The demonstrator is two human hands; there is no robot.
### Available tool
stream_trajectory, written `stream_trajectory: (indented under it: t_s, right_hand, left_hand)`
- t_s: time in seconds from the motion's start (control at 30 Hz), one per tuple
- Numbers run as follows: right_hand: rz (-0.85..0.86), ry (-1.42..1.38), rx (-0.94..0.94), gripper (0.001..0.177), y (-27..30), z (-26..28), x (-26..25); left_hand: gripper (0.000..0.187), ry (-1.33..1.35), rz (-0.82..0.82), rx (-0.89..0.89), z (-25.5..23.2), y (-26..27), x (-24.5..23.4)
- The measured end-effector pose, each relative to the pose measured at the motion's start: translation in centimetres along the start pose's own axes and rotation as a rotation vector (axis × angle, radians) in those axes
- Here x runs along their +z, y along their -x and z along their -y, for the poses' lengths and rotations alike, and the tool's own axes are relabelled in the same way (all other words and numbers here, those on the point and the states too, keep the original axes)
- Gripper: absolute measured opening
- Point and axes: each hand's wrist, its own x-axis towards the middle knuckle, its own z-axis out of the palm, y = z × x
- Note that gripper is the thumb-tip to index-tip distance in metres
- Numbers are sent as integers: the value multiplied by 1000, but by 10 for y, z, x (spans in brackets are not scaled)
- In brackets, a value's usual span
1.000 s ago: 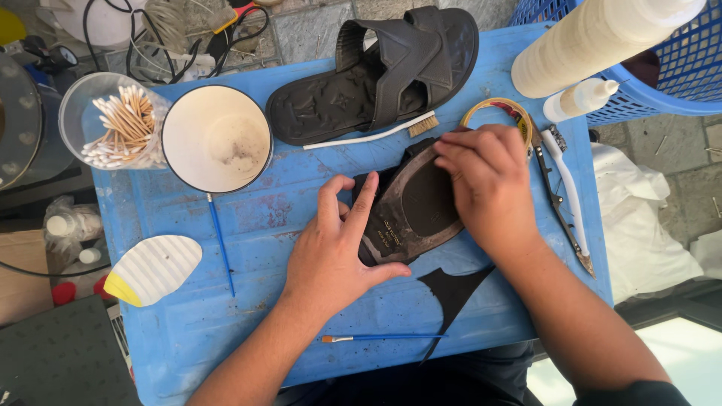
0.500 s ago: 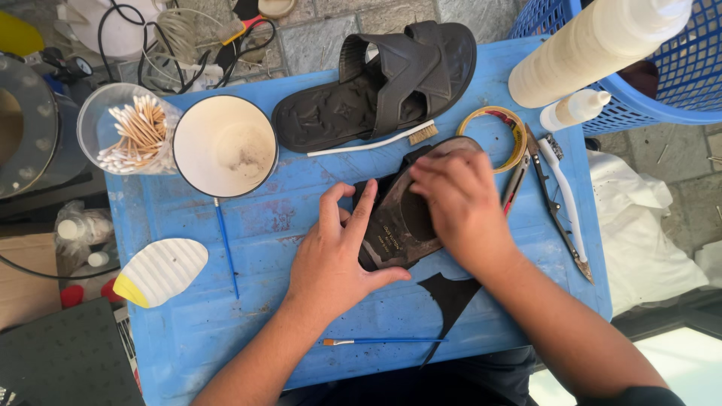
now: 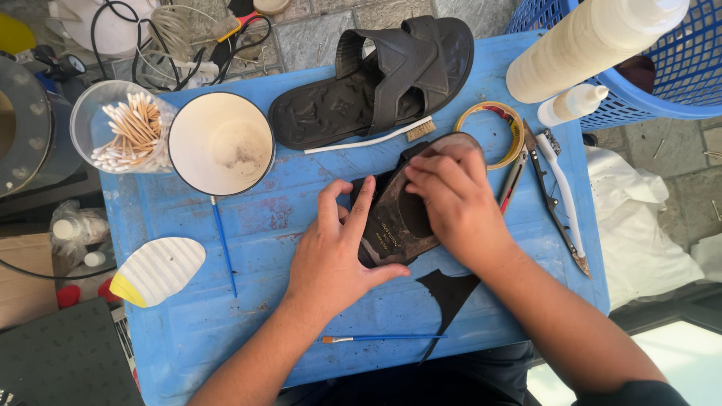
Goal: The person scrapes the sole of a black sandal with a pointed metal tool to remove debris or old adhesive. They hold the sandal with their left hand and use the tool with their right hand, working on the inner sole area.
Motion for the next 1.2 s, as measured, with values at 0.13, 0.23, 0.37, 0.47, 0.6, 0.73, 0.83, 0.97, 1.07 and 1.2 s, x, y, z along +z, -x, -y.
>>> stream_trajectory:
  t_s: [0.13, 0.23, 0.37, 0.47, 0.6, 0.73, 0.83, 0.97, 1.07, 1.2]
  right_hand:
    - [-22, 83, 106, 25, -4, -9, -7]
    - [-39, 65, 88, 25, -3, -7, -5]
    - [-67, 76, 144, 18, -1, -14, -7]
    - [-196, 94, 264, 13, 9, -32, -25]
    - [-319, -157, 337, 12, 22, -38, -26]
    - [-309, -244, 399, 10, 20, -39, -21]
    - [-250, -108, 295, 13, 14, -37, -24]
    - [-158, 3, 240, 21, 11, -30, -24]
    - [-133, 29, 230, 23, 7, -27, -23]
    - [-87, 62, 192, 23, 4, -19, -18]
  left_hand:
    - [126, 0, 0, 11, 1, 0, 1]
    - [126, 3, 5, -5, 0, 1, 2]
    - [125, -23, -13, 17, -2, 0, 0]
    - [125, -23, 32, -7, -3, 0, -2]
    - [123, -85, 14, 36, -3, 0, -2]
    - [120, -152, -84, 139, -6, -1, -3]
    - [119, -186, -77, 201, -7, -7, -1]
    - [119, -161, -38, 177, -10, -10, 2]
    - [119, -127, -22, 124, -14, -11, 2]
    - [118, -74, -50, 127, -14, -12, 2]
